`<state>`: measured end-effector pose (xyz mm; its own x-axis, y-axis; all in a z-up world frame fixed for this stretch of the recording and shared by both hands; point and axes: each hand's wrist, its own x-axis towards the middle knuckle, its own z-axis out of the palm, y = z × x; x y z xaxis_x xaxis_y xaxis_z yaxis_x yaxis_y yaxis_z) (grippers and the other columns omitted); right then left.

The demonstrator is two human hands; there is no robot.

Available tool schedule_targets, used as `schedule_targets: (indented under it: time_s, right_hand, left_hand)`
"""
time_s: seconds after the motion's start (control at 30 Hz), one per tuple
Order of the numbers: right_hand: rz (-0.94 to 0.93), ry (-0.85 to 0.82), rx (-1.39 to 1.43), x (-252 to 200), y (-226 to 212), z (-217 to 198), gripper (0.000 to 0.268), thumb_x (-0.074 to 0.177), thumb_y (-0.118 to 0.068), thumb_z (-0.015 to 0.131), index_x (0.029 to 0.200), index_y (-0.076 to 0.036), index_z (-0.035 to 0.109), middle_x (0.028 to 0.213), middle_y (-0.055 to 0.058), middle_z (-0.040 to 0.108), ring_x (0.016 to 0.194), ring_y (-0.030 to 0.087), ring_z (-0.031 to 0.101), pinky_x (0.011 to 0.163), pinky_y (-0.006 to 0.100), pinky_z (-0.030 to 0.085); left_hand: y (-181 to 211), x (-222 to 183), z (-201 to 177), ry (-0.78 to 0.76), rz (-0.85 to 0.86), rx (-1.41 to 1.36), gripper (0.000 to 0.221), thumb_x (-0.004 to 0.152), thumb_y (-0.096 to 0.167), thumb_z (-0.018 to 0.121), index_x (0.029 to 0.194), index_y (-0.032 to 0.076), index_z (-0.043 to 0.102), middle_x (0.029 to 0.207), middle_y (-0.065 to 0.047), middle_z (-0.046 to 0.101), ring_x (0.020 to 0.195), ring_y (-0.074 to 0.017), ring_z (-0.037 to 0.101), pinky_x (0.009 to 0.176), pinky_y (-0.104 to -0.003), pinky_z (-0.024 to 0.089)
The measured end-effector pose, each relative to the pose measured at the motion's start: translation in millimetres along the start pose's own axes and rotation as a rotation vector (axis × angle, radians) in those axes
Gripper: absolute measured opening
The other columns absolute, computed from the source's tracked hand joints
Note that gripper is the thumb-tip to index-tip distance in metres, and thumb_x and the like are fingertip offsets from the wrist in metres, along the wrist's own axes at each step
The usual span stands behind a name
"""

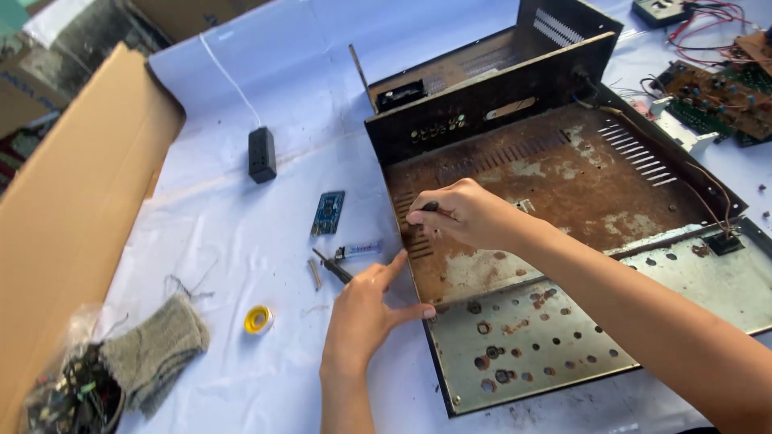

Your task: Cleaning the interior of an electronic device with a brush and then removing the front panel from the chassis.

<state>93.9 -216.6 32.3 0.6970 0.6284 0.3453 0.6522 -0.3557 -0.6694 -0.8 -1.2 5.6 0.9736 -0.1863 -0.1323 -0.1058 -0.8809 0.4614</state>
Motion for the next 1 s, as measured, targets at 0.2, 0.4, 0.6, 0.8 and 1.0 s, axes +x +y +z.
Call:
schedule_targets:
  time_s: [0.2, 0.4, 0.6, 0.8, 1.0]
  right_hand:
    - [-0.004, -0.017, 0.007, 0, -2, -6, 0.023, 0.103, -0.023, 0.054, 0.099, -0.013, 0.074, 0.066, -0.004, 0.078, 0.050, 0.009, 0.067, 0.049, 0.024, 0.051]
    - [0.106, 0.150, 0.084, 9, 3, -9, 0.026, 0.105, -0.023, 0.054, 0.094, -0.009, 0.073, 0.064, 0.005, 0.077, 0.053, 0.009, 0.075, 0.042, 0.018, 0.053]
    - [-0.069, 0.362, 0.047, 13, -2, -4, 0.024, 0.107, -0.016, 0.056, 0.088, -0.010, 0.071, 0.056, 0.004, 0.071, 0.052, 0.015, 0.068, 0.058, 0.026, 0.056]
    - [-0.063, 0.419, -0.018, 17, 6, -2, 0.024, 0.109, -0.022, 0.055, 0.093, -0.013, 0.071, 0.061, 0.004, 0.073, 0.057, 0.017, 0.069, 0.060, 0.027, 0.055]
    - [0.014, 0.345, -0.019, 28, 13, 2, 0.027, 0.105, -0.026, 0.054, 0.104, -0.010, 0.075, 0.071, 0.001, 0.076, 0.060, 0.009, 0.072, 0.054, 0.023, 0.054]
  left_hand:
    - [1, -2, 1, 0.001, -0.028, -0.031, 0.098, 0.071, 0.067, 0.076, 0.157, 0.030, 0.046, 0.100, 0.000, 0.064, 0.097, -0.0201, 0.060, 0.078, -0.038, 0.050]
    - [6, -3, -2, 0.009, -0.042, -0.059, 0.097, 0.071, 0.065, 0.078, 0.157, 0.031, 0.047, 0.090, 0.000, 0.057, 0.085, -0.0188, 0.057, 0.074, -0.037, 0.048]
    - [15, -11, -9, 0.115, -0.018, -0.116, 0.090, 0.062, 0.046, 0.095, 0.142, 0.018, 0.064, 0.111, -0.013, 0.078, 0.102, -0.0322, 0.075, 0.083, -0.043, 0.061]
    - [9, -10, -6, 0.116, 0.020, -0.099, 0.091, 0.062, 0.051, 0.092, 0.143, 0.018, 0.063, 0.111, -0.013, 0.077, 0.102, -0.0324, 0.074, 0.085, -0.045, 0.061]
    - [4, -3, -1, -0.022, -0.040, -0.041, 0.098, 0.071, 0.067, 0.077, 0.157, 0.032, 0.045, 0.107, -0.001, 0.064, 0.106, -0.0209, 0.060, 0.081, -0.037, 0.050]
